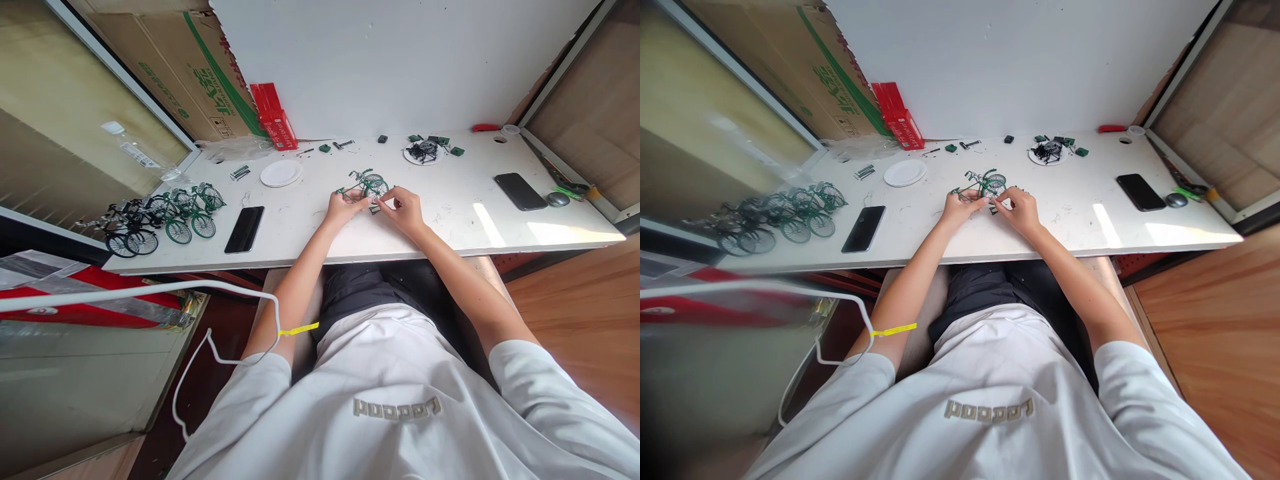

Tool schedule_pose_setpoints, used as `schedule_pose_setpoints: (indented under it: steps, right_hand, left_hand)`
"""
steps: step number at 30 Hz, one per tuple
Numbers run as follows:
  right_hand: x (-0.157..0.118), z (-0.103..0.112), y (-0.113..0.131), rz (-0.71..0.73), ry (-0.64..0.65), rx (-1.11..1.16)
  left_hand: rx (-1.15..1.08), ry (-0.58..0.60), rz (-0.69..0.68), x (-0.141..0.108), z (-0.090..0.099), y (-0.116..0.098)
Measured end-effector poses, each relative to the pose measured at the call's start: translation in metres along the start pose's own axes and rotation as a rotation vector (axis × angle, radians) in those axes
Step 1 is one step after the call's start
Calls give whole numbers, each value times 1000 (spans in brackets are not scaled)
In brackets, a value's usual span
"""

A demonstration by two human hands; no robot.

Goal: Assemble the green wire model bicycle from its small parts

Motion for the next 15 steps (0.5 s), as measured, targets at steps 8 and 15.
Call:
schedule_pose_setpoints:
  steps: [8,15]
  right_hand:
    - [1,-1,-2,-5,26,-3]
    - [2,-3,-8,26,7,-19]
  left_hand:
    - [4,3,-7,0,1,3]
    - [8,-6,23,1,0,1]
Point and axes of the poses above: each hand's wrist, its own x-axis towards the middle knuckle, its own z-axis out of the back of the hand, y = z × x, the point moved 4 cm from there along x, towards the middle knuckle, and after that the axes turned 15 degrees about -z, right-handed, at the moved point
